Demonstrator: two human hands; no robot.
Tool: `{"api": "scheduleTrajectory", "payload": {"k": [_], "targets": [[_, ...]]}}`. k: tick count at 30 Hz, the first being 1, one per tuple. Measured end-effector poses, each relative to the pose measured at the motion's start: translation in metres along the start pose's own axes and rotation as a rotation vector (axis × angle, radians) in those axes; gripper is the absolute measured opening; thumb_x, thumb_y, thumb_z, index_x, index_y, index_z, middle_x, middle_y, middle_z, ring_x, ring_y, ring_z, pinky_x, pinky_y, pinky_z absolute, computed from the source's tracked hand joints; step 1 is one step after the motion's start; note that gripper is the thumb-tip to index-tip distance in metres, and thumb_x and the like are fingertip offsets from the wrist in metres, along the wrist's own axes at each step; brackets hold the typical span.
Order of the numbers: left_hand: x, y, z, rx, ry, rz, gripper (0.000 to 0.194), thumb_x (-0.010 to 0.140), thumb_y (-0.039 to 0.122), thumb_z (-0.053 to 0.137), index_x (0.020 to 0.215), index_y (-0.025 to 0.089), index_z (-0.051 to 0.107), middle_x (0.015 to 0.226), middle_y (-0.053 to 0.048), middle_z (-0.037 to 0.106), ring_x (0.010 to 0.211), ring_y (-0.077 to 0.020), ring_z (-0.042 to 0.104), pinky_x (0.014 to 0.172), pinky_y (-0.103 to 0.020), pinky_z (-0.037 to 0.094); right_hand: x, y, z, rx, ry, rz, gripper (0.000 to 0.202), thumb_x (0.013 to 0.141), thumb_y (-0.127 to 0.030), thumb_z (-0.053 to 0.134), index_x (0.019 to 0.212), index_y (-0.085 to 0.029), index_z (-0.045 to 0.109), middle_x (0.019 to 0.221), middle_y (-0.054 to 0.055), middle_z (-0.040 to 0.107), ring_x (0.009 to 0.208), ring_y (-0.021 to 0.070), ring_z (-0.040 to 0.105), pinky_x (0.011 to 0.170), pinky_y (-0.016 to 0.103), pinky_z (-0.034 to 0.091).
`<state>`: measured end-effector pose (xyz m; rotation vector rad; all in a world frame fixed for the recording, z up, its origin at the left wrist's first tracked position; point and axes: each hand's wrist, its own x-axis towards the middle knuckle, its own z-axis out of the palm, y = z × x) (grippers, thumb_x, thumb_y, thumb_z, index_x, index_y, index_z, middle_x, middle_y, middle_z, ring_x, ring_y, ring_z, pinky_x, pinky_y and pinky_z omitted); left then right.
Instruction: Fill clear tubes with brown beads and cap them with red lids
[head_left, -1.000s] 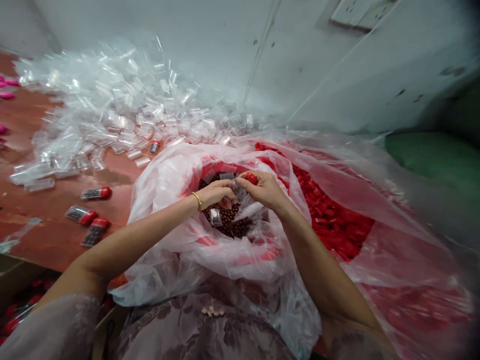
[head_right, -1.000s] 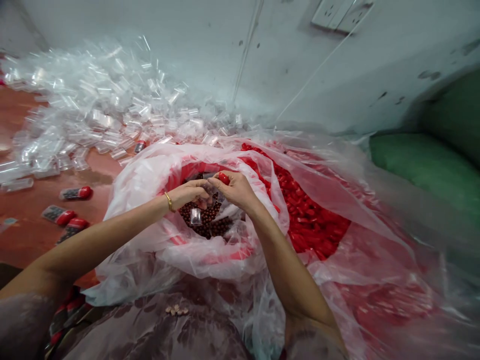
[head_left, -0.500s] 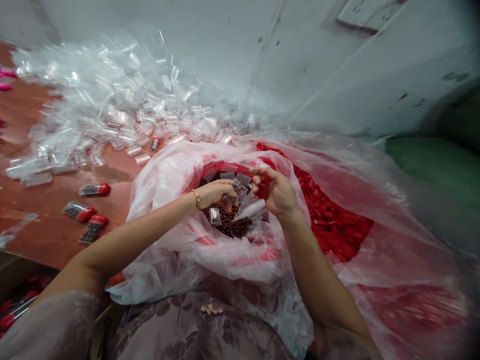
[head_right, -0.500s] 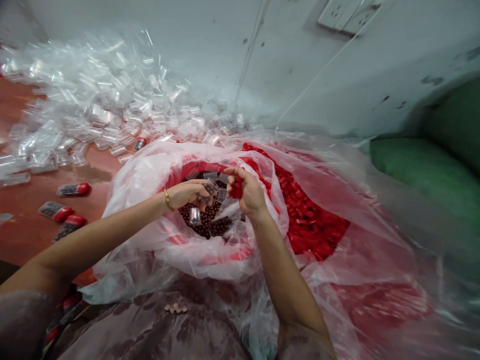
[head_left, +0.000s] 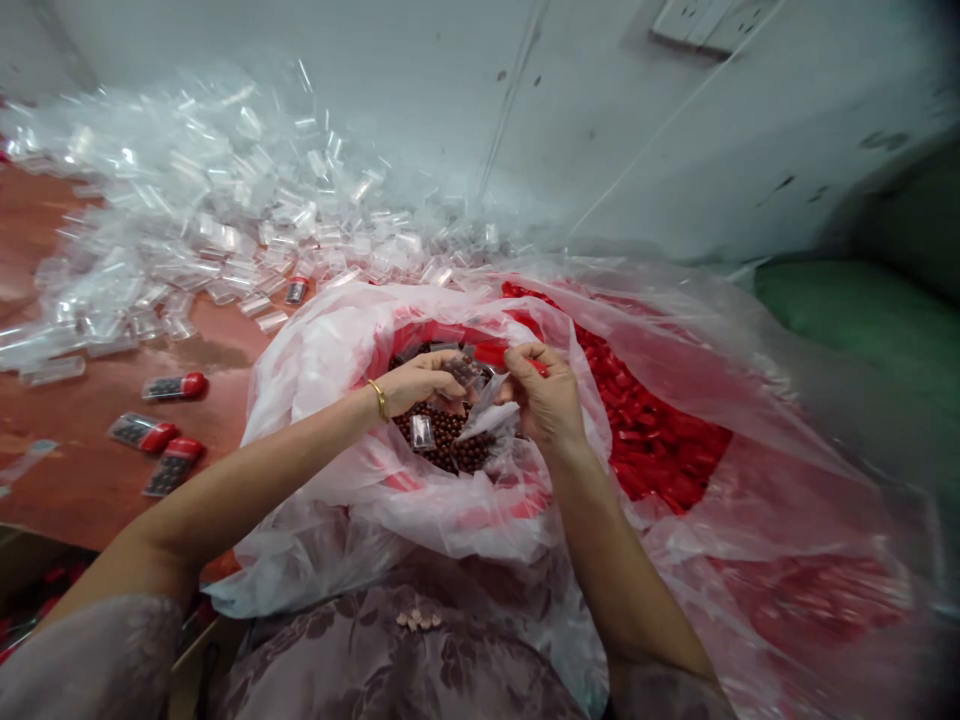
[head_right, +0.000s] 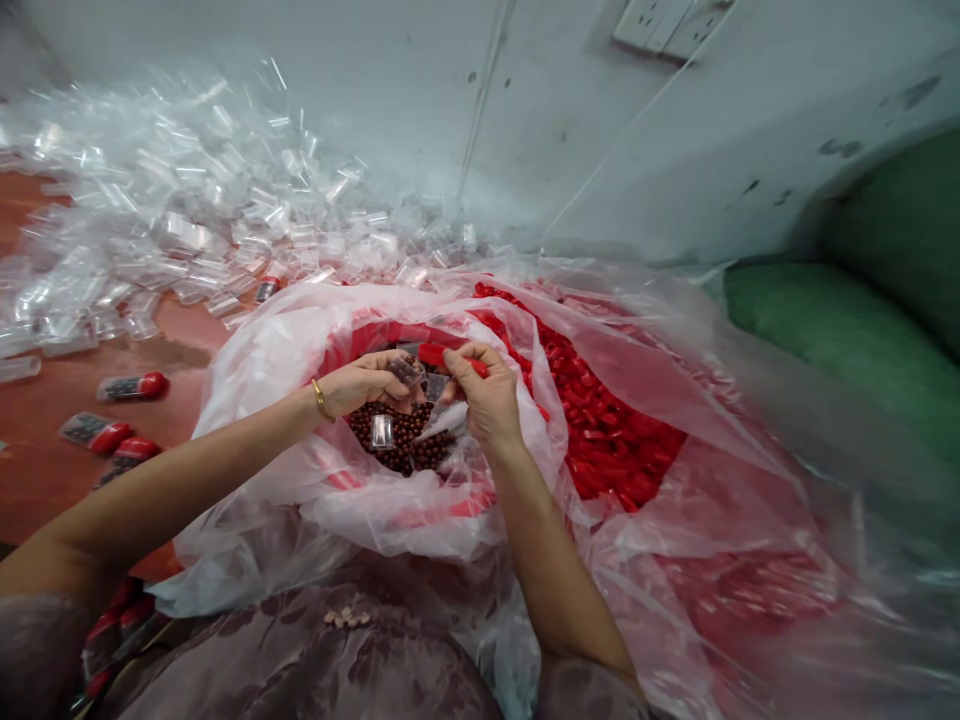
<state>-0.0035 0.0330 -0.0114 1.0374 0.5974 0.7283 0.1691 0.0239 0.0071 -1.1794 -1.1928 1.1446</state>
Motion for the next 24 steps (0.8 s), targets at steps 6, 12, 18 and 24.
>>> {"api": "scheduleTrajectory", "payload": {"k": [6,12,18,24], "targets": [[-0.003,0.001,0.000,0.026,-0.010,0.010,0.027,0.061,0.024,0.060,0.086,0.014,0.052,0.062,-0.002,0.063,0.055,-0.0113,0.058,0.053,-0.021,0.048,-0.015,0.000,-0.003,-0.246,-0.165,-0.080,0.038,0.074,-0.043,0.064,0.104,-0.019,0.060,0.073,-0.001,0.067,0.048,0.0078,0.055,0.051,0.022,0.049],[-0.003,0.001,0.003,0.084,-0.011,-0.008,0.025,0.062,0.025,0.060,0.083,0.014,0.051,0.058,0.001,0.059,0.049,-0.0093,0.054,0.045,-0.018,0.043,-0.020,0.004,-0.008,-0.625,-0.199,-0.435,0.039,0.086,-0.031,0.051,0.123,-0.020,0.058,0.117,0.006,0.066,0.080,0.0158,0.067,0.073,0.030,0.055],[-0.004,0.002,0.007,0.142,0.065,0.037,0.019,0.063,0.016,0.060,0.077,0.015,0.047,0.049,0.006,0.052,0.036,-0.0039,0.044,0.038,-0.014,0.035,-0.022,0.017,-0.001,-0.794,-0.093,-0.685,0.042,0.088,-0.022,0.045,0.129,-0.021,0.055,0.118,0.009,0.066,0.096,0.0204,0.068,0.084,0.033,0.055],[-0.005,0.002,0.008,0.171,0.064,0.019,0.022,0.060,0.012,0.058,0.080,0.014,0.049,0.047,0.007,0.052,0.037,-0.0045,0.046,0.038,-0.013,0.036,-0.023,0.027,0.003,-0.798,-0.040,-0.713,0.042,0.089,-0.022,0.043,0.129,-0.020,0.055,0.117,0.007,0.067,0.102,0.0199,0.066,0.088,0.033,0.055]]}}
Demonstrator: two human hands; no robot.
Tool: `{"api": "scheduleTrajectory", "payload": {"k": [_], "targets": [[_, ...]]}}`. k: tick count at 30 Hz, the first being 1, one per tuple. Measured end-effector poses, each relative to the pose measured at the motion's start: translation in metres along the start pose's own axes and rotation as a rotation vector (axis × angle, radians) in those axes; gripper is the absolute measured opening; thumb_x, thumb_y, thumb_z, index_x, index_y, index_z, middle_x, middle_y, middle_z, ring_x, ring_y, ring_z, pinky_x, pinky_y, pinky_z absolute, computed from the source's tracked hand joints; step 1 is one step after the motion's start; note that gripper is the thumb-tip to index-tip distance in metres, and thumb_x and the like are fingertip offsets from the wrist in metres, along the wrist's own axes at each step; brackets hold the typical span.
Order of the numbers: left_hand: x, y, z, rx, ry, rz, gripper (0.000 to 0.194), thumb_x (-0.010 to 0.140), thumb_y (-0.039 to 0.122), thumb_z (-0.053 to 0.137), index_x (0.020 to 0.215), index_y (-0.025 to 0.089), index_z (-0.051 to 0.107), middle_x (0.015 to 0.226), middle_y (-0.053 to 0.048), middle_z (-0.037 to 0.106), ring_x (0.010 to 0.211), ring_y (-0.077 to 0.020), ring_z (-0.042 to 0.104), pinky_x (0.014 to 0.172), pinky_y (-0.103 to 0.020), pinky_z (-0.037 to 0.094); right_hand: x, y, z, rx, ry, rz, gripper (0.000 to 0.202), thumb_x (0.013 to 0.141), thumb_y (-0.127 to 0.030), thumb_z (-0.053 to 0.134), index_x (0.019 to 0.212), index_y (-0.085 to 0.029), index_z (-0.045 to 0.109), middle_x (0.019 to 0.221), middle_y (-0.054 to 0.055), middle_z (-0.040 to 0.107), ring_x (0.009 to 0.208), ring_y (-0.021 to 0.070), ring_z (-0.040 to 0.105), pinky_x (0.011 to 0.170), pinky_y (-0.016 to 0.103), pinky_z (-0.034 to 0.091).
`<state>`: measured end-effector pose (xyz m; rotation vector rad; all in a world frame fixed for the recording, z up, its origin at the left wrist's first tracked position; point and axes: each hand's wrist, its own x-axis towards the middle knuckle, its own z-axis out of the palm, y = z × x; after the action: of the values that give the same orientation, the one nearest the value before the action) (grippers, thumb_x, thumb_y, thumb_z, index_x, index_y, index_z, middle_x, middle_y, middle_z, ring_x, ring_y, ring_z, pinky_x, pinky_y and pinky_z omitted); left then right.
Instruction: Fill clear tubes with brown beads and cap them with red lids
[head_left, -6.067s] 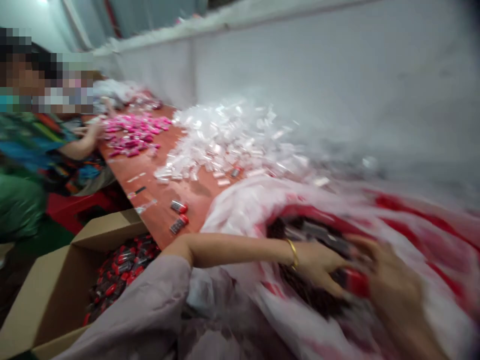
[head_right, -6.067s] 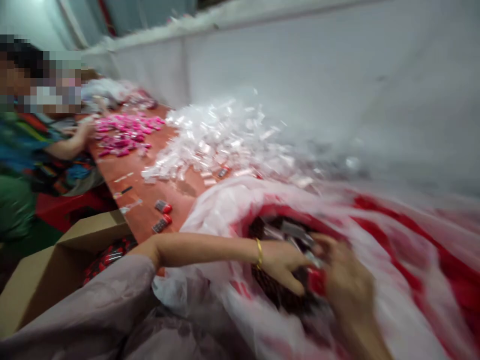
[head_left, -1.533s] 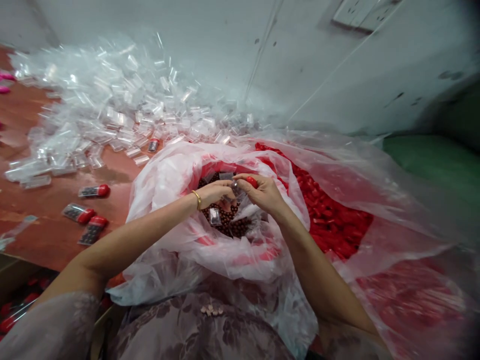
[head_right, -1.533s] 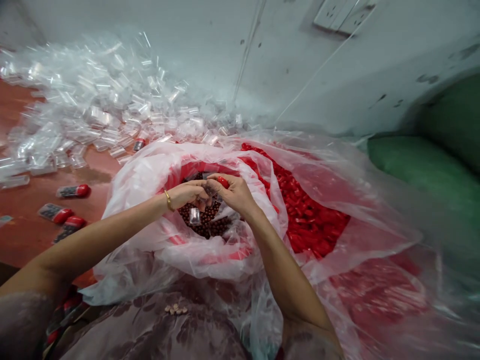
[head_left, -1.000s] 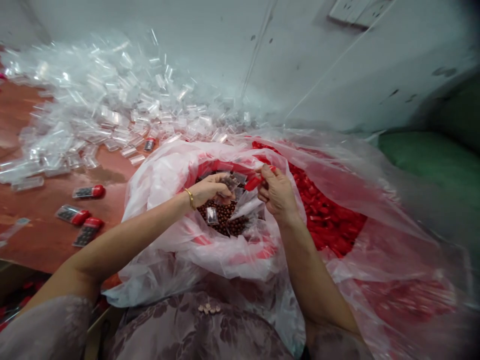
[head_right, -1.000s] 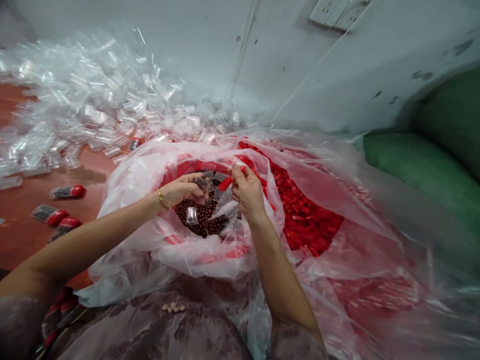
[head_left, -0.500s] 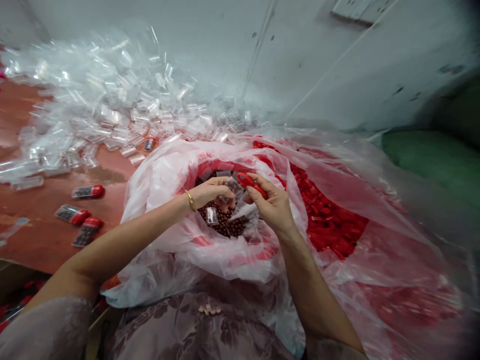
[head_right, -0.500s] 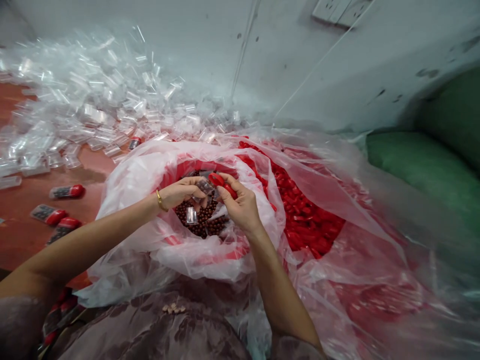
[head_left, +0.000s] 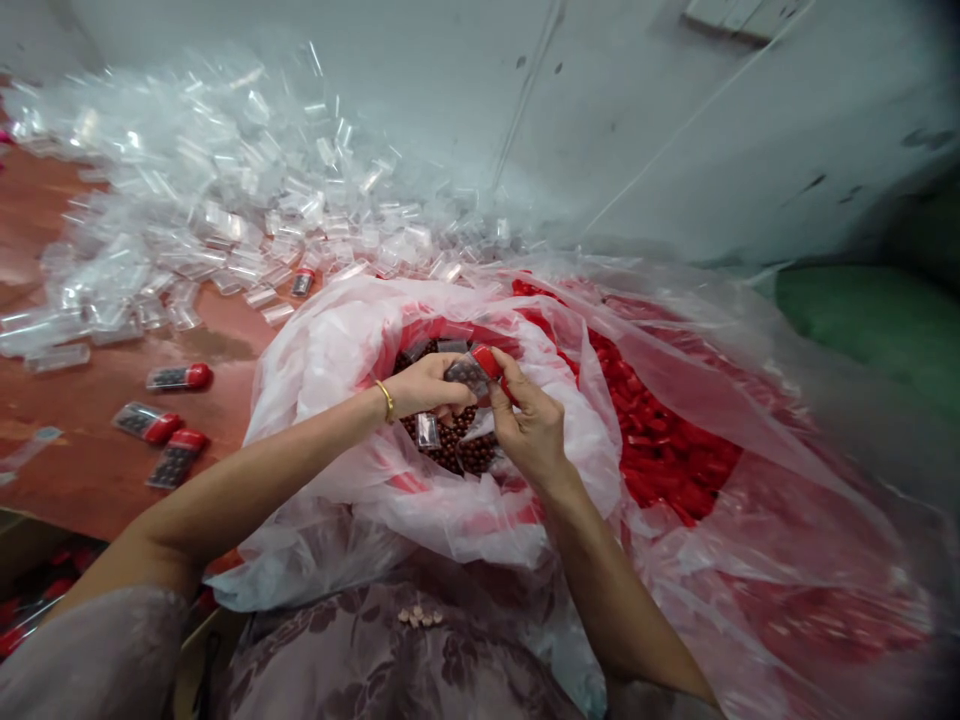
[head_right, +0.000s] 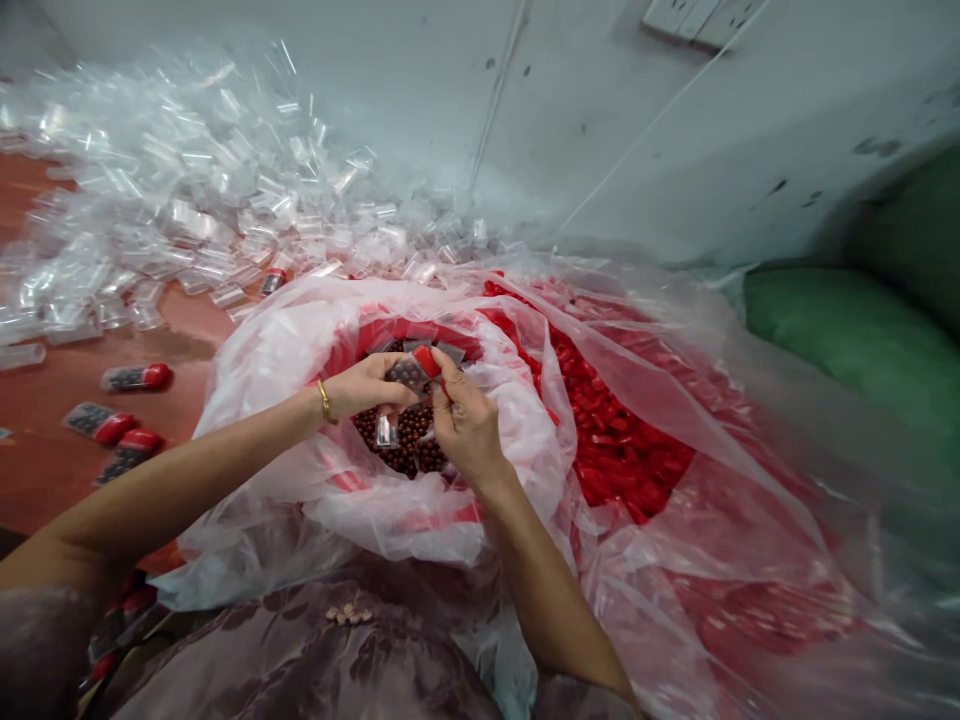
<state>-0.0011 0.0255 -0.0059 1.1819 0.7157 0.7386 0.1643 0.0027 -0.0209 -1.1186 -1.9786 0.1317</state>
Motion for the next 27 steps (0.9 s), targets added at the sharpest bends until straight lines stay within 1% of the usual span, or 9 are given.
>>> {"api": "scheduleTrajectory", "payload": {"k": [5,8,11,15,18,20,22,24,27], "targets": [[-0.001,0.000,0.000,0.056,0.032,-0.028,0.020,0.061,0.012,0.057,0.079,0.014,0.050,0.045,0.007,0.050,0.035,-0.0057,0.047,0.035,-0.013,0.033,-0.004,-0.002,-0.003,0.013,-0.048,0.014,0.043,0.089,-0.022,0.045,0.131,-0.020,0.053,0.116,0.008,0.068,0.096,0.0197,0.068,0.086,0.032,0.056],[-0.001,0.000,0.001,0.106,0.055,-0.040,0.020,0.061,0.011,0.056,0.080,0.014,0.050,0.042,0.008,0.048,0.034,-0.0060,0.045,0.035,-0.014,0.035,-0.009,-0.004,-0.002,0.021,-0.078,0.041,0.045,0.088,-0.020,0.046,0.133,-0.020,0.051,0.113,0.008,0.069,0.091,0.0198,0.069,0.083,0.033,0.057],[0.000,-0.004,0.002,0.140,0.075,-0.043,0.020,0.061,0.011,0.054,0.080,0.014,0.051,0.042,0.010,0.047,0.034,-0.0062,0.043,0.036,-0.016,0.036,-0.013,-0.006,0.003,0.007,-0.075,0.032,0.046,0.088,-0.019,0.044,0.134,-0.021,0.050,0.116,0.007,0.067,0.094,0.0195,0.069,0.085,0.034,0.056],[0.001,-0.008,0.002,0.189,0.156,0.014,0.016,0.059,0.011,0.054,0.074,0.014,0.052,0.047,0.009,0.047,0.038,-0.0048,0.042,0.039,-0.015,0.033,-0.012,-0.007,0.006,-0.039,-0.096,-0.010,0.049,0.087,-0.016,0.041,0.136,-0.017,0.047,0.125,0.011,0.062,0.101,0.0202,0.066,0.088,0.035,0.054],[0.002,-0.007,0.004,0.186,0.181,0.052,0.014,0.058,0.012,0.053,0.072,0.014,0.051,0.047,0.009,0.046,0.040,-0.0040,0.041,0.040,-0.015,0.031,-0.005,-0.005,-0.002,0.001,-0.117,-0.014,0.049,0.081,-0.015,0.044,0.129,-0.019,0.055,0.118,0.009,0.066,0.097,0.0205,0.067,0.087,0.036,0.054],[0.002,-0.006,0.006,0.197,0.133,0.031,0.014,0.059,0.013,0.052,0.073,0.015,0.050,0.046,0.009,0.046,0.040,-0.0053,0.042,0.041,-0.016,0.032,0.002,-0.003,-0.009,0.081,-0.043,0.001,0.041,0.077,-0.016,0.047,0.113,-0.022,0.066,0.105,0.006,0.071,0.093,0.0215,0.067,0.085,0.037,0.054],[0.002,-0.005,0.006,0.276,0.048,0.001,0.013,0.057,0.014,0.053,0.069,0.016,0.049,0.046,0.008,0.047,0.041,-0.0070,0.044,0.042,-0.017,0.032,0.008,-0.002,-0.011,0.168,0.061,0.051,0.028,0.076,-0.020,0.049,0.092,-0.021,0.071,0.090,0.006,0.071,0.084,0.0216,0.066,0.078,0.036,0.054],[0.002,-0.006,0.004,0.399,-0.027,0.002,0.011,0.056,0.016,0.055,0.064,0.017,0.047,0.047,0.007,0.047,0.042,-0.0079,0.044,0.043,-0.019,0.031,0.016,-0.003,-0.006,0.242,0.095,0.163,0.026,0.082,-0.032,0.046,0.084,-0.020,0.069,0.082,0.005,0.068,0.072,0.0187,0.064,0.068,0.033,0.052],[0.001,-0.008,0.004,0.587,-0.062,0.106,0.014,0.058,0.020,0.057,0.058,0.018,0.043,0.048,0.006,0.043,0.043,-0.0071,0.039,0.043,-0.020,0.027,0.026,-0.005,0.010,0.417,-0.024,0.401,0.056,0.091,-0.054,0.019,0.103,-0.022,0.063,0.093,0.006,0.065,0.067,0.0142,0.061,0.061,0.027,0.050]]}}
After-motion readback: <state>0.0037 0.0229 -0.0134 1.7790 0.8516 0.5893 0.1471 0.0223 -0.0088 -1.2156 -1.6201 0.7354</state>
